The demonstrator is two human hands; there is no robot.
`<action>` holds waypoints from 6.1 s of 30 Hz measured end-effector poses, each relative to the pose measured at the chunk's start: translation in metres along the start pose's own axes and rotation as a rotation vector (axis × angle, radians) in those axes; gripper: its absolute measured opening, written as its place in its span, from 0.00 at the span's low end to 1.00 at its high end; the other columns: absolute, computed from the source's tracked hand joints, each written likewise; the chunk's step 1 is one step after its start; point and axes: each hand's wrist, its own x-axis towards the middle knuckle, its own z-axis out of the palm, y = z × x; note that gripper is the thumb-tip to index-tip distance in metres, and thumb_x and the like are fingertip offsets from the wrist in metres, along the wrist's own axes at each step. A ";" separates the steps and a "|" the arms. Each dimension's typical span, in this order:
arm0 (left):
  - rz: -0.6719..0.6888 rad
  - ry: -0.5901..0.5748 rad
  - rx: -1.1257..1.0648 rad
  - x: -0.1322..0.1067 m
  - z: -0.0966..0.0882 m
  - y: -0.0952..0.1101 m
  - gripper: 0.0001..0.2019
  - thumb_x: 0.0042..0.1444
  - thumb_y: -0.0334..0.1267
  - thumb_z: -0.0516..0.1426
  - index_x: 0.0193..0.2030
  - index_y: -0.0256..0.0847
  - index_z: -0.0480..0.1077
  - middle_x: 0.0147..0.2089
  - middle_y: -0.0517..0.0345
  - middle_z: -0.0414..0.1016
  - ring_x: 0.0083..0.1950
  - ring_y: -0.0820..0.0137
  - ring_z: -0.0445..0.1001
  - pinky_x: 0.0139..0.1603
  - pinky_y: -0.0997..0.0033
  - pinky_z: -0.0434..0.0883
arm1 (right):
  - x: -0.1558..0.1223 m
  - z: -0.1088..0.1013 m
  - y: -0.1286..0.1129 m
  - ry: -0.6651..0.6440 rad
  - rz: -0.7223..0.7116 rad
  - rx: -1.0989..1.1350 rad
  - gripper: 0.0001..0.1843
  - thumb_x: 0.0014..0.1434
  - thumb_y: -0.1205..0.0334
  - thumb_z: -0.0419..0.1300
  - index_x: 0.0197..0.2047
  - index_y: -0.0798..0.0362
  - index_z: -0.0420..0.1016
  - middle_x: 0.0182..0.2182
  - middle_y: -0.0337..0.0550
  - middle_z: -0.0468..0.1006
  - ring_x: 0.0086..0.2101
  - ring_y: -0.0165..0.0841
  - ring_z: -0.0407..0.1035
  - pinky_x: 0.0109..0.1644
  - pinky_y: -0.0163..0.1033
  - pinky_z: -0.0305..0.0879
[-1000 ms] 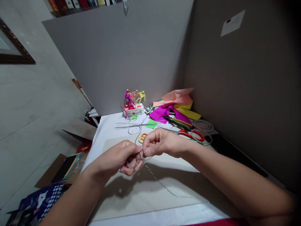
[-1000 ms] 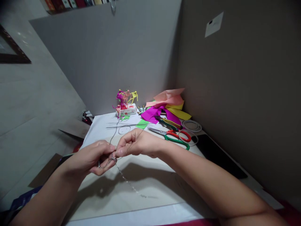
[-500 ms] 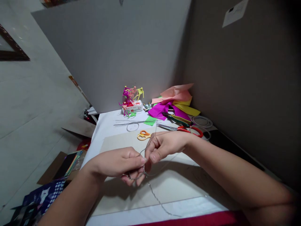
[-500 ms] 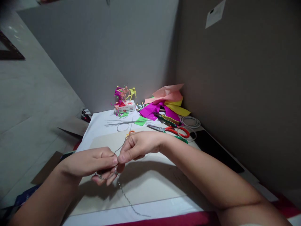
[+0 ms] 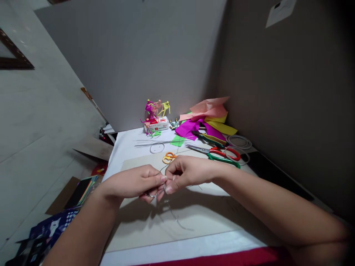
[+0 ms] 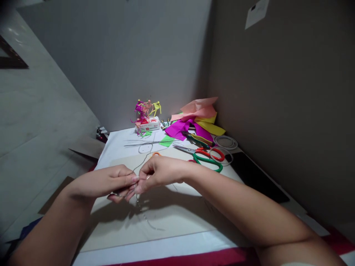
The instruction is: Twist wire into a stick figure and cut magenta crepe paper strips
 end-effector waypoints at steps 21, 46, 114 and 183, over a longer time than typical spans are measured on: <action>0.088 0.255 -0.012 0.023 -0.013 -0.021 0.18 0.60 0.48 0.45 0.27 0.37 0.65 0.18 0.65 0.61 0.21 0.75 0.58 0.25 0.74 0.56 | 0.004 0.008 0.002 0.470 -0.286 -0.996 0.07 0.57 0.69 0.56 0.35 0.54 0.75 0.28 0.41 0.72 0.28 0.29 0.63 0.28 0.35 0.48; 0.137 1.380 0.837 0.041 0.011 -0.020 0.16 0.63 0.35 0.45 0.32 0.38 0.71 0.27 0.56 0.78 0.31 0.65 0.74 0.43 0.60 0.54 | 0.024 0.028 0.003 0.701 -0.078 0.548 0.08 0.55 0.61 0.59 0.36 0.56 0.67 0.25 0.40 0.77 0.16 0.21 0.51 0.21 0.30 0.46; 0.196 0.234 -0.201 0.005 0.010 0.004 0.19 0.58 0.44 0.48 0.24 0.34 0.72 0.17 0.50 0.74 0.19 0.73 0.66 0.23 0.73 0.59 | -0.014 -0.014 -0.015 0.204 -0.151 -0.141 0.10 0.53 0.59 0.62 0.33 0.59 0.76 0.17 0.31 0.59 0.19 0.21 0.49 0.22 0.30 0.45; 0.230 1.246 0.364 0.009 0.022 0.006 0.19 0.60 0.42 0.47 0.18 0.40 0.63 0.14 0.62 0.66 0.19 0.73 0.65 0.26 0.73 0.61 | 0.024 0.040 0.001 0.279 -0.138 1.352 0.18 0.54 0.68 0.63 0.48 0.54 0.69 0.32 0.40 0.72 0.28 0.21 0.66 0.29 0.23 0.61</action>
